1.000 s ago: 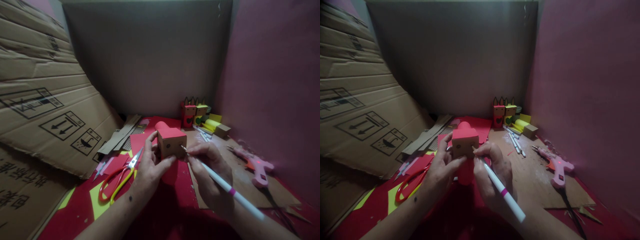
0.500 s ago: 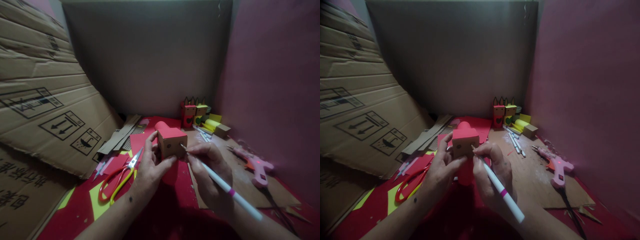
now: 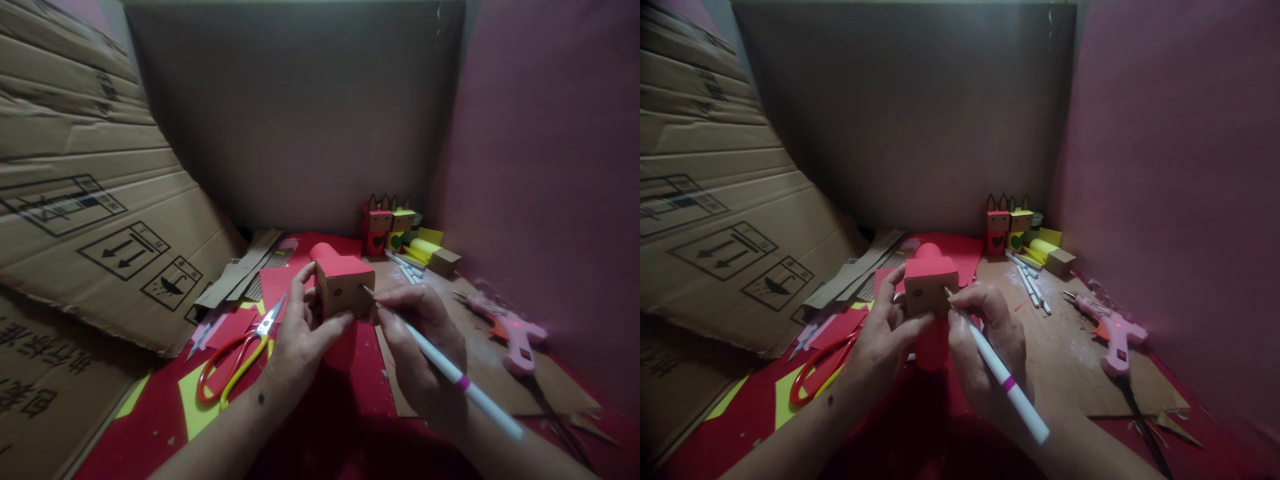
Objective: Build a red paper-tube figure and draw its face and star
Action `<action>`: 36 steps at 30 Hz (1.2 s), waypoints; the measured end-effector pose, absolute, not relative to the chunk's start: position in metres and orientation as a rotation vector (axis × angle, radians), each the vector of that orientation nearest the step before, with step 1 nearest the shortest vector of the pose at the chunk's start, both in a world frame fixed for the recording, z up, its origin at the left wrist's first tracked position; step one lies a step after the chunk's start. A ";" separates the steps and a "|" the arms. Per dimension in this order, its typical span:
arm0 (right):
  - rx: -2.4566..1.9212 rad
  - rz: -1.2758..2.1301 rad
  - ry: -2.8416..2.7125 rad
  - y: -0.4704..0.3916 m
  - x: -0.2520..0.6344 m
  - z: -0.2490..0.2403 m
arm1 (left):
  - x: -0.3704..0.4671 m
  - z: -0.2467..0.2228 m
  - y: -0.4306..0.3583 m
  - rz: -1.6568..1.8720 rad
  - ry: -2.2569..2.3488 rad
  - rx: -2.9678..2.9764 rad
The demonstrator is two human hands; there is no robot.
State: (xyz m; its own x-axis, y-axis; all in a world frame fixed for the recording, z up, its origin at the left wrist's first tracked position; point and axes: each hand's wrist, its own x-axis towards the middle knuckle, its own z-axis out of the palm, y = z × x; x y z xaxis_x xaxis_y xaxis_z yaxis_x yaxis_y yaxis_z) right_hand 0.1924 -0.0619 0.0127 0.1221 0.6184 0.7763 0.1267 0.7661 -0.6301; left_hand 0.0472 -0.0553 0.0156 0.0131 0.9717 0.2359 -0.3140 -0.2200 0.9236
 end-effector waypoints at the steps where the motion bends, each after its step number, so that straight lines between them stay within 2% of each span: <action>1: -0.653 0.399 -1.424 -0.062 0.192 0.013 | 0.047 0.016 -0.056 1.470 0.819 1.156; 36: -0.673 0.429 -1.406 -0.060 0.195 0.012 | 0.044 0.013 -0.054 1.452 0.826 1.218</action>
